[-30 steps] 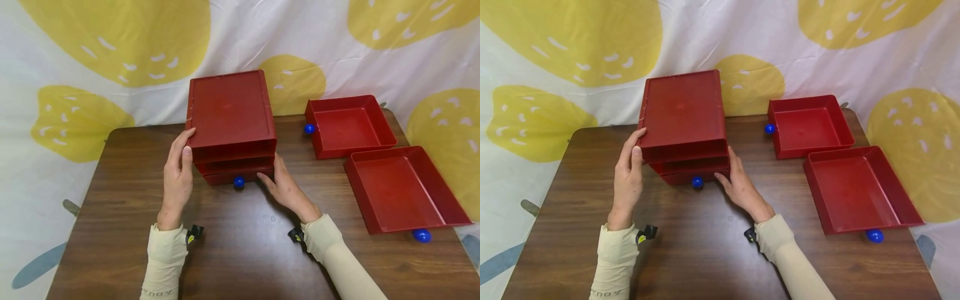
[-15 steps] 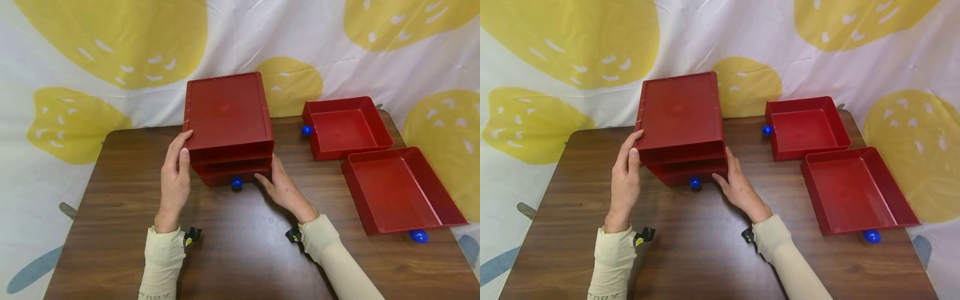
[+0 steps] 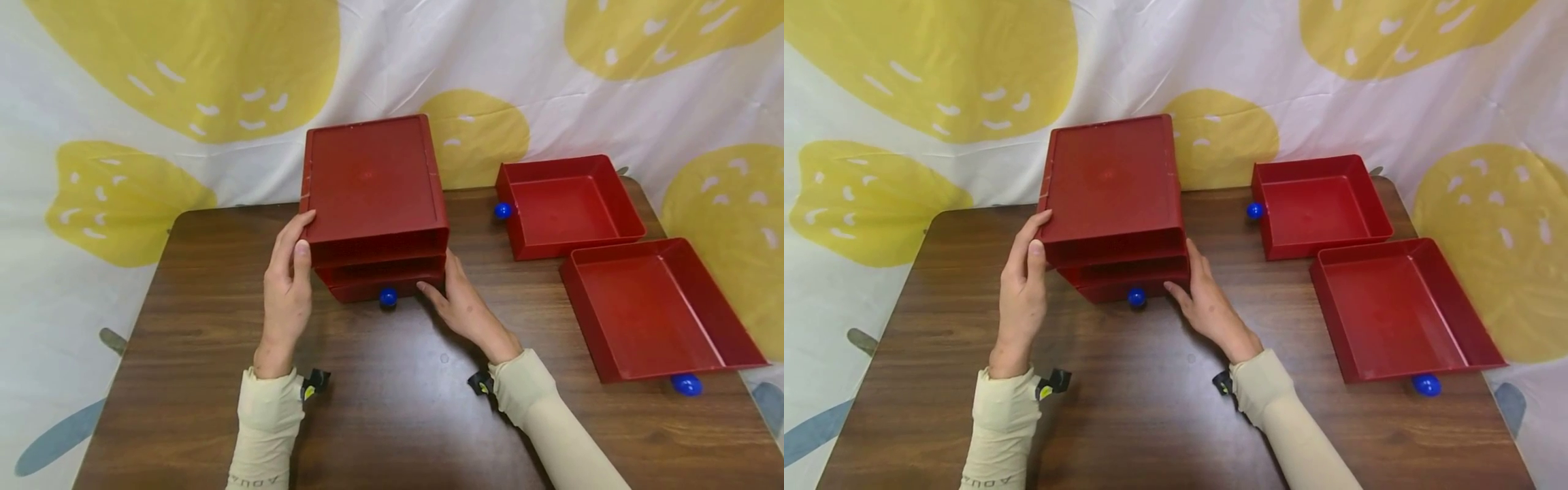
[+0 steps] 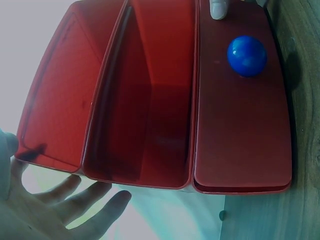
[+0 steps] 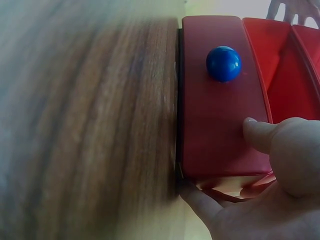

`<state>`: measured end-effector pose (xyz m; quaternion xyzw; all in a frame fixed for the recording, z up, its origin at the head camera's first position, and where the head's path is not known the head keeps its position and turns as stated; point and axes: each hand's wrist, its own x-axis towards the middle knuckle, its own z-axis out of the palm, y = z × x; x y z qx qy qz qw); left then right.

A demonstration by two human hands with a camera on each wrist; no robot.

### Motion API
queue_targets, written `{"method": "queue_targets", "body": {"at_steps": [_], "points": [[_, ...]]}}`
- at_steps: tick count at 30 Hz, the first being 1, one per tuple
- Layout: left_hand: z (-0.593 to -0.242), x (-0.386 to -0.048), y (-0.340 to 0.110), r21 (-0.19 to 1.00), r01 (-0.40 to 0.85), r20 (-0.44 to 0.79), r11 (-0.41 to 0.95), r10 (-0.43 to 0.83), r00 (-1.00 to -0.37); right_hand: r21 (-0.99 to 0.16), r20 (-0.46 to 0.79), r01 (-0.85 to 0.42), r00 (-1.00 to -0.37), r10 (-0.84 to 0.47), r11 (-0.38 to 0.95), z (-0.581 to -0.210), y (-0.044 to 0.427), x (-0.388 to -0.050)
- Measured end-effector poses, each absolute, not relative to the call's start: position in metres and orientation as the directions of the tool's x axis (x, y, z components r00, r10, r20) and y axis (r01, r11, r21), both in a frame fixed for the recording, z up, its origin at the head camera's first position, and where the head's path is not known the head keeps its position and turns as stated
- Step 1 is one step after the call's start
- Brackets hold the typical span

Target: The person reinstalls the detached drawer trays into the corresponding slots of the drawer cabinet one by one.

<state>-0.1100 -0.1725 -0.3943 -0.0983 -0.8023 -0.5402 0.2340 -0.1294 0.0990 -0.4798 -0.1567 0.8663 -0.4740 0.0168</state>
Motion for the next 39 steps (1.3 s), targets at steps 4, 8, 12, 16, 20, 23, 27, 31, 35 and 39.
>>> {"method": "queue_targets", "body": {"at_steps": [4,8,12,16,20,23,27,31,35,39], "points": [[-0.395,-0.110,-0.172,0.821,0.411,0.483,0.396,-0.099,-0.870,-0.826,0.108,-0.249,-0.950,-0.293,0.506,-0.480,0.100,-0.129],[-0.395,-0.110,-0.172,0.820,0.415,0.487,0.395,-0.100,-0.867,-0.817,0.112,-0.259,-0.948,-0.298,0.515,-0.478,0.101,-0.128],[-0.395,-0.110,-0.172,0.820,0.416,0.488,0.393,-0.100,-0.867,-0.809,0.106,-0.263,-0.945,-0.309,0.526,-0.475,0.102,-0.126],[-0.395,-0.110,-0.172,0.822,0.414,0.485,0.392,-0.099,-0.869,-0.802,0.076,-0.247,-0.946,-0.316,0.545,-0.471,0.105,-0.122],[-0.395,-0.110,-0.172,0.820,0.418,0.489,0.391,-0.100,-0.866,-0.790,0.044,-0.221,-0.951,-0.306,0.572,-0.465,0.108,-0.119],[-0.395,-0.110,-0.172,0.816,0.420,0.495,0.397,-0.104,-0.863,-0.771,0.016,-0.198,-0.956,-0.292,0.606,-0.462,0.111,-0.116],[-0.395,-0.111,-0.172,0.811,0.419,0.499,0.407,-0.109,-0.860,-0.753,-0.008,-0.179,-0.960,-0.281,0.633,-0.457,0.115,-0.114],[-0.396,-0.111,-0.172,0.812,0.418,0.496,0.407,-0.106,-0.862,-0.745,0.005,-0.190,-0.960,-0.281,0.639,-0.449,0.122,-0.111],[-0.396,-0.111,-0.172,0.813,0.418,0.495,0.405,-0.103,-0.863,-0.728,0.049,-0.220,-0.961,-0.271,0.650,-0.438,0.131,-0.108],[-0.395,-0.111,-0.172,0.813,0.417,0.494,0.405,-0.103,-0.863,-0.705,0.097,-0.245,-0.963,-0.251,0.666,-0.426,0.141,-0.107]]}}
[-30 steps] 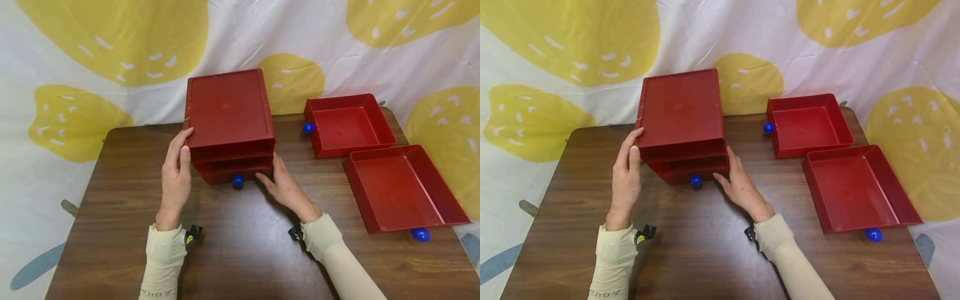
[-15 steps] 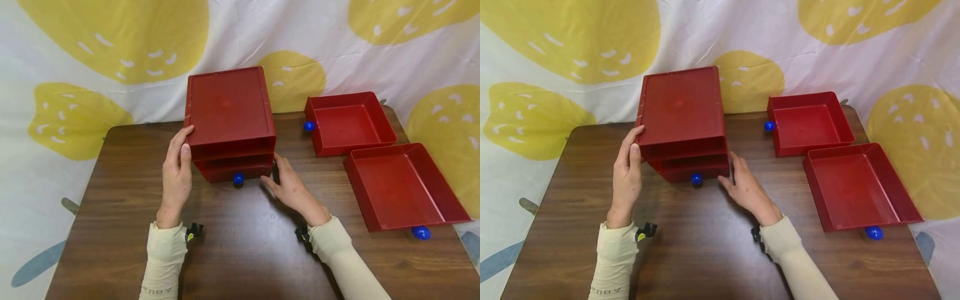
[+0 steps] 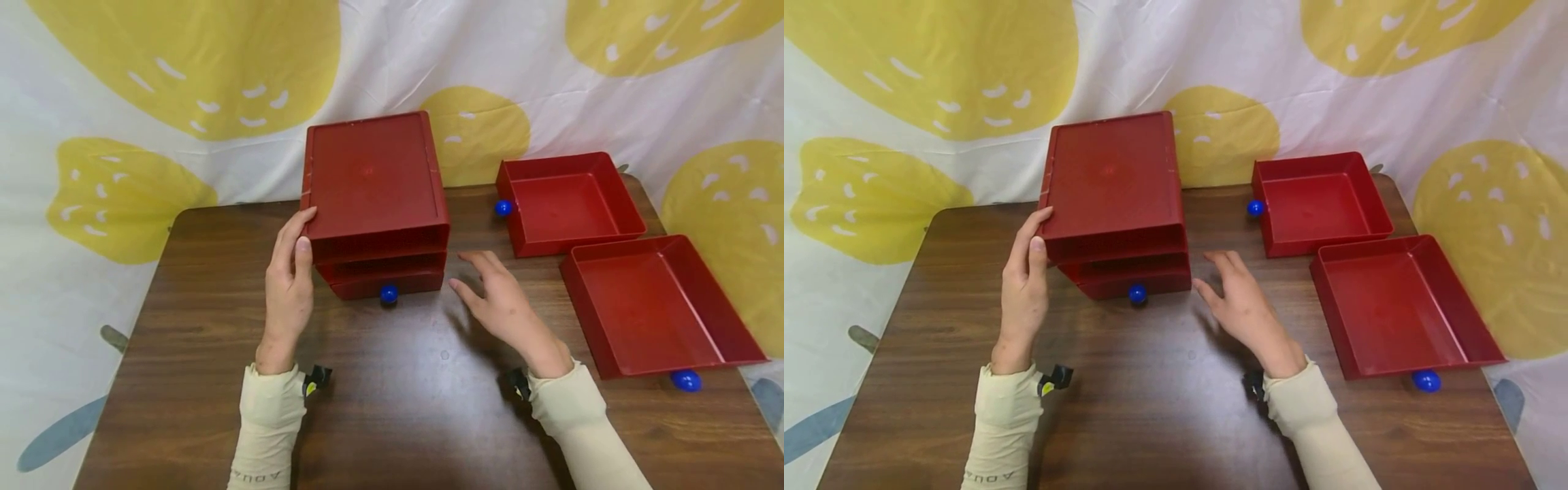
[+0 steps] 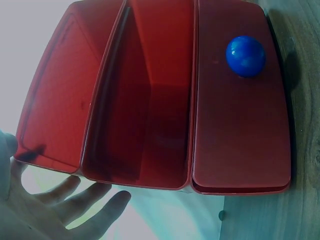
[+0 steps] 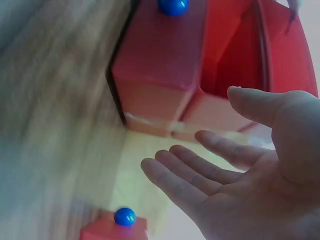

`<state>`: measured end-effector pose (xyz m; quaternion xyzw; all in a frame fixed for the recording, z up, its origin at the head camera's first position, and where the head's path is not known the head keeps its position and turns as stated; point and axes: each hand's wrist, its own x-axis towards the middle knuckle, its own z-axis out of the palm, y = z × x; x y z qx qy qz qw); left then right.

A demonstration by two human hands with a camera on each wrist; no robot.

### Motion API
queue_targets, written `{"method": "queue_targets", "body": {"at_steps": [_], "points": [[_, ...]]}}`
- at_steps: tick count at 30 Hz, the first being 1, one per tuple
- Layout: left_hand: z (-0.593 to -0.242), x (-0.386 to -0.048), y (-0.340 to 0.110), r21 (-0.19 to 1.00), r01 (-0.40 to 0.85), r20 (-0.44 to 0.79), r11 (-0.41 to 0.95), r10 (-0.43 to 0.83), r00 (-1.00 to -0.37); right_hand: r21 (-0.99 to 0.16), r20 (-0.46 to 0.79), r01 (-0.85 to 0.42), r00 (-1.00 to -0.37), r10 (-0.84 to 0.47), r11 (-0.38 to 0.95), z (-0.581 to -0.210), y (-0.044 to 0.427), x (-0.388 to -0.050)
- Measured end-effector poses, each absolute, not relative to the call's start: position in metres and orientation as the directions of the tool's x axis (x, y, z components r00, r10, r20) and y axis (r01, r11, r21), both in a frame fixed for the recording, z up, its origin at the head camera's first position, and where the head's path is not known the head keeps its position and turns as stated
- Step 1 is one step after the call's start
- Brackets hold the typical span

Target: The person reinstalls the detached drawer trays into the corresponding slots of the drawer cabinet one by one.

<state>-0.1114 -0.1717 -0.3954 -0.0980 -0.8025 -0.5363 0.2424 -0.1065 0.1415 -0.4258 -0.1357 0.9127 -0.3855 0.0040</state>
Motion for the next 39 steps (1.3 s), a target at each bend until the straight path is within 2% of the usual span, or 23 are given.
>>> {"method": "queue_targets", "body": {"at_steps": [7,14,19,26,33,39], "points": [[-0.395,-0.111,-0.172,0.813,0.418,0.495,0.406,-0.102,-0.863,-0.703,0.149,-0.255,-0.966,-0.213,0.664,-0.408,0.162,-0.102],[-0.396,-0.112,-0.172,0.814,0.412,0.489,0.409,-0.101,-0.866,-0.697,0.140,-0.221,-0.975,-0.173,0.682,-0.399,0.183,-0.099],[-0.396,-0.111,-0.170,0.816,0.404,0.482,0.413,-0.102,-0.870,-0.683,0.120,-0.186,-0.982,-0.143,0.706,-0.398,0.198,-0.097],[-0.370,-0.098,-0.158,0.820,0.407,0.480,0.402,-0.095,-0.872,-0.675,0.102,-0.128,-0.992,-0.080,0.726,-0.400,0.217,-0.094],[-0.370,-0.098,-0.158,0.822,0.402,0.476,0.404,-0.098,-0.874,-0.658,0.129,-0.110,-0.991,-0.032,0.745,-0.405,0.235,-0.093],[-0.369,-0.097,-0.157,0.823,0.405,0.477,0.398,-0.097,-0.874,-0.631,0.086,-0.043,-0.996,0.015,0.774,-0.406,0.253,-0.092]]}}
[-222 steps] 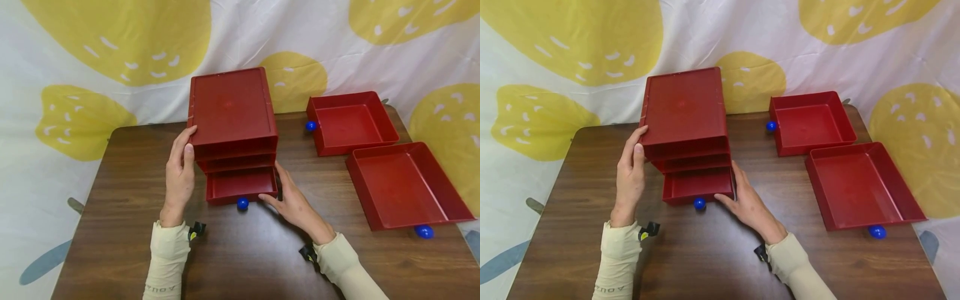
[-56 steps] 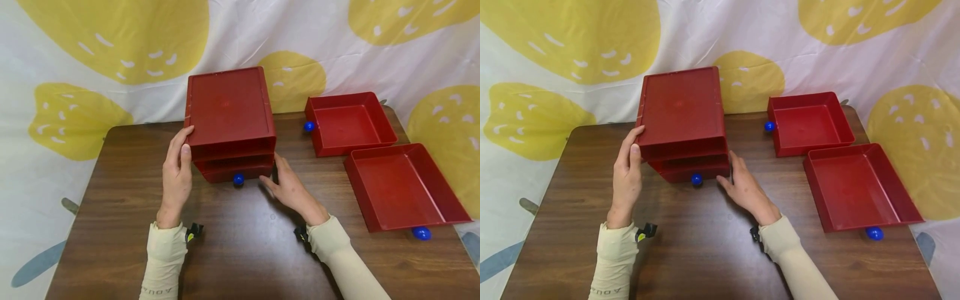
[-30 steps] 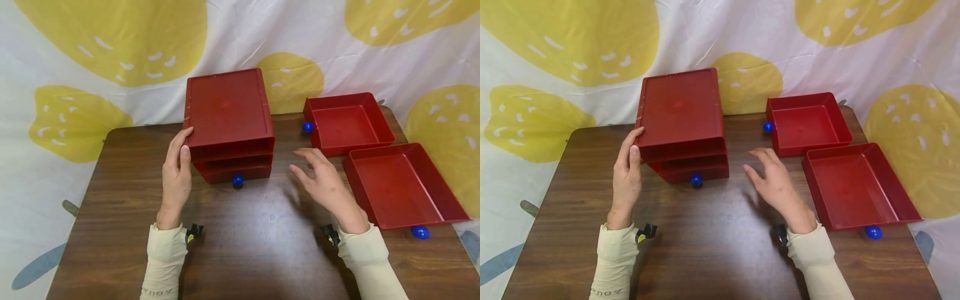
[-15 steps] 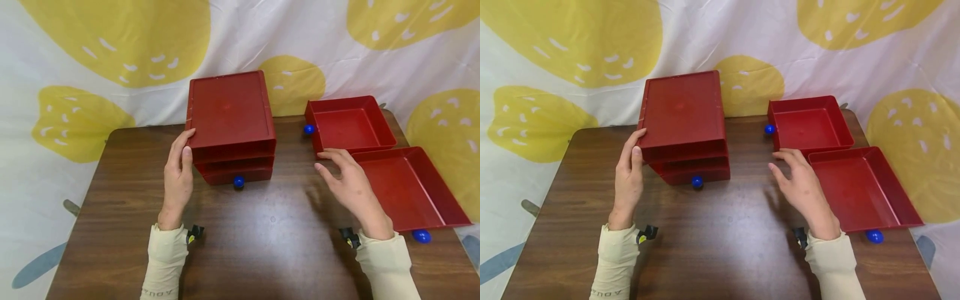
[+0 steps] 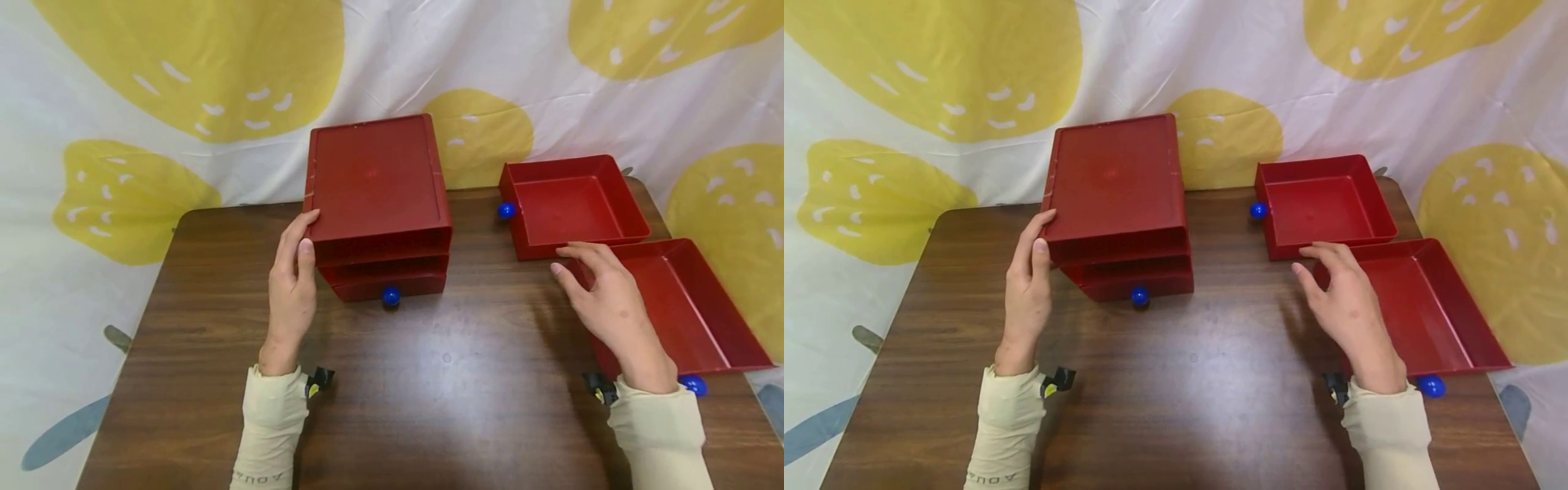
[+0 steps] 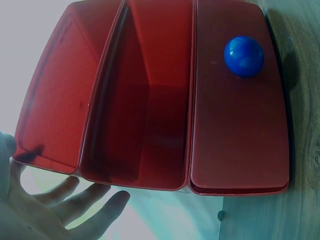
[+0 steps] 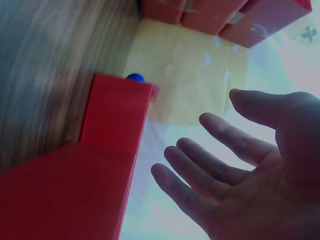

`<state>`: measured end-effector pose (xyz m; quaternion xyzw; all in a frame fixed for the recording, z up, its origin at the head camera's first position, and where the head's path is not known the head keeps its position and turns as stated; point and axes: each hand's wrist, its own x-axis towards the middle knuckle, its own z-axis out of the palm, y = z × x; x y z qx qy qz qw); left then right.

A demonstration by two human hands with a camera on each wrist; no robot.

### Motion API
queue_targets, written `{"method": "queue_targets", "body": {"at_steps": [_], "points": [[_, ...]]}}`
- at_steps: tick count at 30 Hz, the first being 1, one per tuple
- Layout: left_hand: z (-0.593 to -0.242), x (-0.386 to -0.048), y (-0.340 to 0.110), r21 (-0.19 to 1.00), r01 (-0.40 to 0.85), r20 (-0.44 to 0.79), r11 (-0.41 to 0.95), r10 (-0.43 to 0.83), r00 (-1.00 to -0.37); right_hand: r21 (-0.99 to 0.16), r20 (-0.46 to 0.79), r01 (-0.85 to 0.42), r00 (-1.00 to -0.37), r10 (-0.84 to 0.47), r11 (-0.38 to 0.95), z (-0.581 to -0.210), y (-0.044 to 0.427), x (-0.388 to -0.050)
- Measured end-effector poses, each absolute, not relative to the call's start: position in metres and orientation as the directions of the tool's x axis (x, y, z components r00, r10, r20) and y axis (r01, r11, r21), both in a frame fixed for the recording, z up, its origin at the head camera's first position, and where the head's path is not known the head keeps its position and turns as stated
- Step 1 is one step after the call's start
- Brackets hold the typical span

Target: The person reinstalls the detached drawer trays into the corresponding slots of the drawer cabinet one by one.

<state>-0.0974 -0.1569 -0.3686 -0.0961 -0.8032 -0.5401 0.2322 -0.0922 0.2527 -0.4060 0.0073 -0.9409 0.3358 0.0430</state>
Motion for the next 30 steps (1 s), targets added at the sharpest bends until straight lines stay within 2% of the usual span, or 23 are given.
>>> {"method": "queue_targets", "body": {"at_steps": [11,21,30], "points": [[-0.364,-0.097,-0.155,0.820,0.408,0.481,0.401,-0.098,-0.871,-0.599,0.131,-0.032,-0.990,0.058,0.800,-0.417,0.283,-0.092],[-0.395,-0.112,-0.169,0.813,0.410,0.489,0.414,-0.102,-0.866,-0.566,0.060,0.036,-0.995,0.085,0.824,-0.419,0.300,-0.089],[-0.392,-0.110,-0.167,0.813,0.404,0.486,0.420,-0.107,-0.867,-0.539,-0.046,0.119,-0.993,0.112,0.834,-0.411,0.319,-0.079]]}}
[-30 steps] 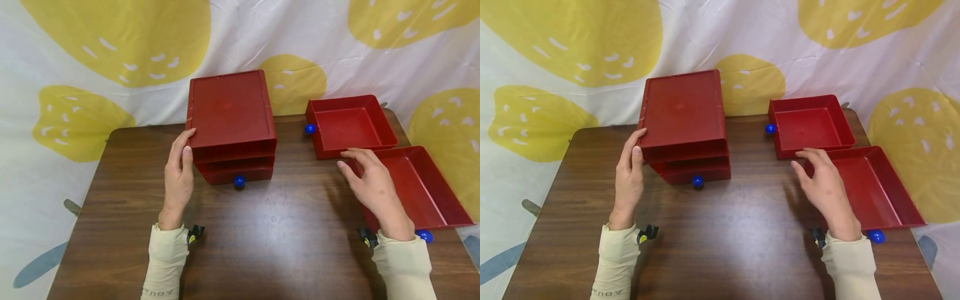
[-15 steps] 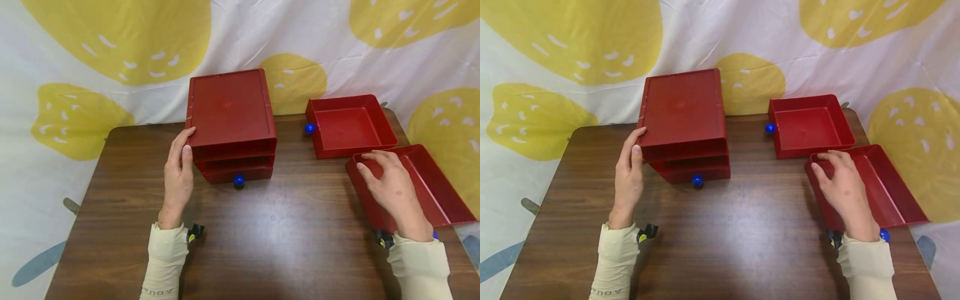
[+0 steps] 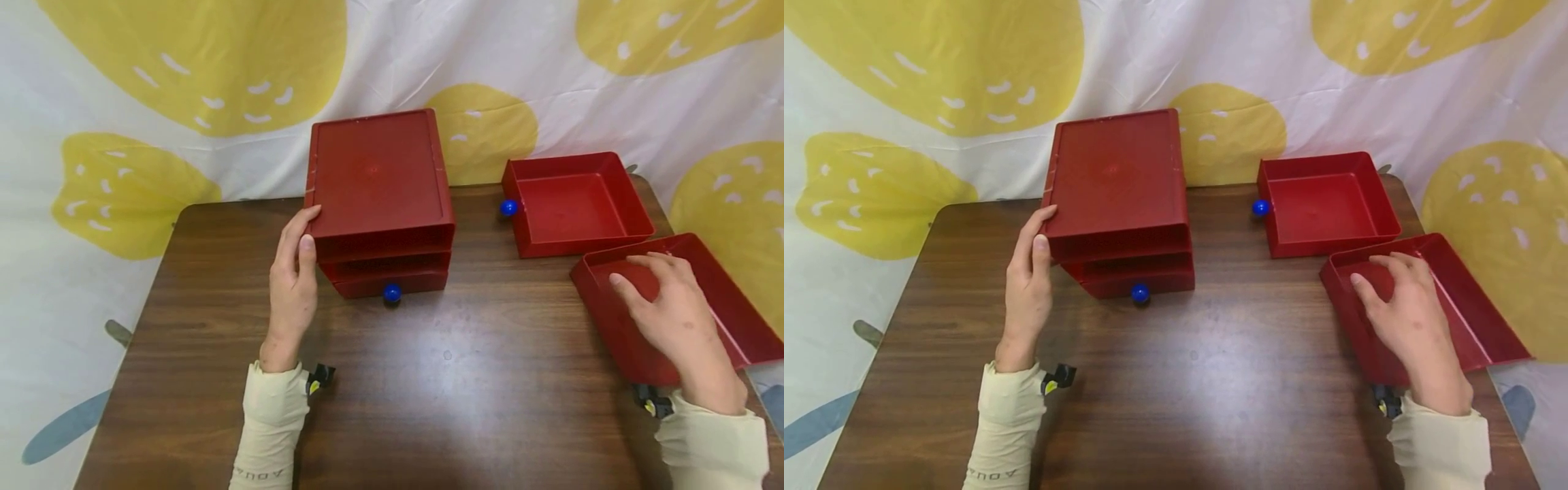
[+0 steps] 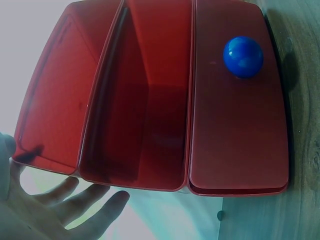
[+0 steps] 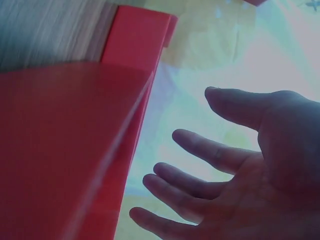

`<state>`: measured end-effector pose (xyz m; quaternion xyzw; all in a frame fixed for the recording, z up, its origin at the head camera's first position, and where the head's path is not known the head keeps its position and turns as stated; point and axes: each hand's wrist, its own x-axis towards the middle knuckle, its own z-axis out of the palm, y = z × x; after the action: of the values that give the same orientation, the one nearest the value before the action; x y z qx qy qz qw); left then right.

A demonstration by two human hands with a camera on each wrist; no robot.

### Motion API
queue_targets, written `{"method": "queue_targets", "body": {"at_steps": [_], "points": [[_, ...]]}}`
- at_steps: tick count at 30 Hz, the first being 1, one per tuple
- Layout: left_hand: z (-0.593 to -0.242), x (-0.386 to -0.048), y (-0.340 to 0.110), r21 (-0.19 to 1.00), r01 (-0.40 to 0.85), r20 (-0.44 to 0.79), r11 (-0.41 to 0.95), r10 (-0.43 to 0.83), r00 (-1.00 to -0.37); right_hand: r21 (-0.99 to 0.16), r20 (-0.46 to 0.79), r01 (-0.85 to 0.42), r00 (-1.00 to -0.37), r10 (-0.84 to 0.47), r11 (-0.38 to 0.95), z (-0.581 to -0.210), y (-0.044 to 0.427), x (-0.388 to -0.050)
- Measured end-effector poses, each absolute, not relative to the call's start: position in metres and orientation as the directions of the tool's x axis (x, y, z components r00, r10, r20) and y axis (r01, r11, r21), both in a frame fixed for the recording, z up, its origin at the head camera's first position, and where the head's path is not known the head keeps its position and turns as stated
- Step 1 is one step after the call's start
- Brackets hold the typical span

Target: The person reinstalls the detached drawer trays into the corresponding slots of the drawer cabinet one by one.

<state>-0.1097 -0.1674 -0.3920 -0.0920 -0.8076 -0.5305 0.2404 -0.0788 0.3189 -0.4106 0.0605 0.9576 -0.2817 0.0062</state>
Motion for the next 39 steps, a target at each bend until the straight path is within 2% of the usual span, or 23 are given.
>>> {"method": "queue_targets", "body": {"at_steps": [8,19,25,29,39], "points": [[-0.368,-0.098,-0.157,0.815,0.420,0.496,0.400,-0.105,-0.862,-0.463,-0.123,0.230,-0.973,0.195,0.856,-0.407,0.338,-0.071],[-0.393,-0.110,-0.168,0.808,0.417,0.499,0.415,-0.109,-0.859,-0.384,-0.220,0.297,-0.949,0.226,0.874,-0.411,0.361,-0.060],[-0.396,-0.111,-0.170,0.811,0.410,0.491,0.417,-0.106,-0.865,-0.366,-0.289,0.234,-0.949,0.129,0.901,-0.416,0.353,-0.055],[-0.385,-0.106,-0.164,0.815,0.406,0.487,0.414,-0.108,-0.867,-0.359,-0.349,0.161,-0.937,0.028,0.919,-0.415,0.346,-0.052],[-0.367,-0.097,-0.156,0.820,0.416,0.489,0.392,-0.104,-0.866,-0.428,-0.344,0.047,-0.932,-0.114,0.903,-0.416,0.331,-0.046]]}}
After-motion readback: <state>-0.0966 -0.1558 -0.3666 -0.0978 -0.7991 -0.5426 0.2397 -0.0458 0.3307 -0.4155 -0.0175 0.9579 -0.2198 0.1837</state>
